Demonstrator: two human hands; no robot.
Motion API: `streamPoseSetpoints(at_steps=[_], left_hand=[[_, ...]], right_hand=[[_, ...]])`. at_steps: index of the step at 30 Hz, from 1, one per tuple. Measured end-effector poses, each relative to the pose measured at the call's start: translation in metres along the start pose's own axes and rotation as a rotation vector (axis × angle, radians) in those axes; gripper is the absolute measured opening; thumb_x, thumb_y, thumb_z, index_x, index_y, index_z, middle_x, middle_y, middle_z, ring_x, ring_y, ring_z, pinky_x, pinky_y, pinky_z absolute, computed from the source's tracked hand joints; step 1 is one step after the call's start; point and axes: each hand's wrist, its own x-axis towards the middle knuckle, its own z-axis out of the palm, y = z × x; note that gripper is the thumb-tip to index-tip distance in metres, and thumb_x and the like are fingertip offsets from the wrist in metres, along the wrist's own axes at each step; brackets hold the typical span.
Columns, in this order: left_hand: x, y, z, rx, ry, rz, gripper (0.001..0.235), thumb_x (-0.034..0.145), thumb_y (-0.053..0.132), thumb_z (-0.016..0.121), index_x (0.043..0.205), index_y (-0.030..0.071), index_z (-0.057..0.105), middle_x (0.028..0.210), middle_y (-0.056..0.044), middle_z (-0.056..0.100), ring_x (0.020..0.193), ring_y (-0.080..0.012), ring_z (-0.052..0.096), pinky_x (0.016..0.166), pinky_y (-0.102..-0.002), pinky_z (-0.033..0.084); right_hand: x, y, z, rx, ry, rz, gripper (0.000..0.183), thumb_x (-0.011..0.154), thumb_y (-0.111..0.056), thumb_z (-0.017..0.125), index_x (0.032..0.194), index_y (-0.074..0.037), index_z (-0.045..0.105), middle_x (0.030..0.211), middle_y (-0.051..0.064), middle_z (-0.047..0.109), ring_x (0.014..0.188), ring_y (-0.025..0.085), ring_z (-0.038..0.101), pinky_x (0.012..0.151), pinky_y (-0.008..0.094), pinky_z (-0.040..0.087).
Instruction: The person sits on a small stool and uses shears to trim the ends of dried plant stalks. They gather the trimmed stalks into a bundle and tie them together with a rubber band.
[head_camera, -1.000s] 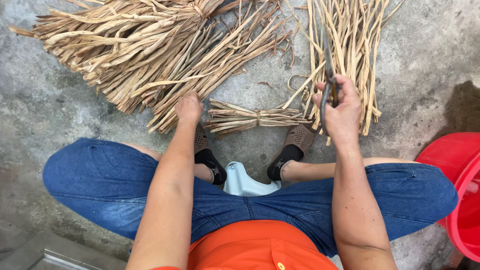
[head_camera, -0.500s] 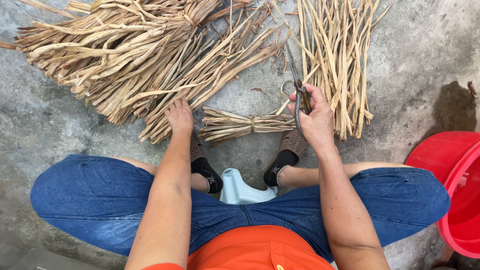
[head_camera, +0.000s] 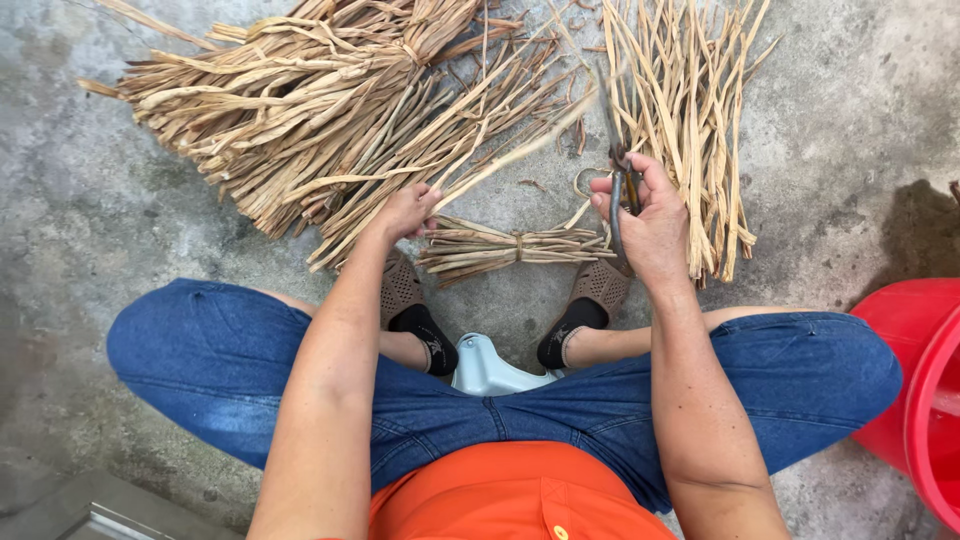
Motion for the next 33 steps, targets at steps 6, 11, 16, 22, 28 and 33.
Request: streamPoseSetpoints(at_steps=[6,11,16,22,28,33], left_hand=[[-0.073,0.046,-0.009,-0.221,-0.202,0.155,0.036,0.106,0.040,0.059,0.118,0.007,0.062,0.075,-0.001,0.062,0.054,-0.0069,0.053,0.049,-0.022,0.044],[-0.104,0.056,-0.005,-0.630,-0.383,0.384,0.034,0.106,0.028,0.061,0.130,0.004,0.063,0.082,-0.002,0.065,0.062,-0.0096,0.061,0.057,-0.025,0.053],[-0.128,0.074,0.015,-1.022,-0.330,0.550,0.033,0.108,0.024,0.056,0.134,0.004,0.058,0.088,-0.007,0.070,0.072,-0.0159,0.070,0.067,-0.034,0.061],[-0.134,0.090,0.034,-1.242,-0.180,0.617,0.034,0.104,0.018,0.056,0.138,0.011,0.054,0.104,-0.008,0.072,0.092,-0.0211,0.073,0.085,-0.042,0.065],[-0.125,0.088,0.063,-1.219,-0.048,0.717,0.042,0.107,0.018,0.055,0.146,0.012,0.041,0.109,-0.008,0.067,0.099,-0.0204,0.070,0.085,-0.038,0.064],[-0.121,0.082,0.102,-1.131,-0.064,0.739,0.040,0.109,0.022,0.053,0.146,0.012,0.040,0.101,-0.007,0.065,0.095,-0.0193,0.071,0.081,-0.034,0.063]], right_hand=[[-0.018,-0.013,-0.013,0.134,-0.019,-0.081,0.044,0.096,-0.001,0.076,0.135,-0.003,0.057,0.109,0.009,0.077,0.094,0.006,0.071,0.079,0.018,0.055],[-0.032,-0.012,-0.016,0.248,-0.033,0.066,0.045,0.092,-0.005,0.078,0.133,-0.005,0.058,0.104,0.009,0.078,0.068,0.003,0.059,0.053,0.017,0.042],[-0.038,-0.003,0.004,0.391,-0.074,0.159,0.040,0.093,-0.011,0.074,0.129,-0.010,0.057,0.102,0.011,0.078,0.068,0.009,0.065,0.054,0.021,0.051],[-0.065,0.023,0.061,0.555,-0.152,0.423,0.036,0.094,-0.018,0.069,0.125,-0.014,0.051,0.115,0.015,0.074,0.087,0.023,0.076,0.067,0.032,0.063],[-0.082,0.043,0.096,0.924,-0.149,0.634,0.033,0.095,-0.035,0.060,0.123,-0.022,0.049,0.118,0.014,0.067,0.097,0.028,0.072,0.077,0.046,0.063],[-0.069,0.054,0.097,1.158,-0.207,0.450,0.032,0.104,-0.033,0.060,0.128,-0.014,0.048,0.124,0.018,0.066,0.106,0.027,0.068,0.087,0.042,0.059]])
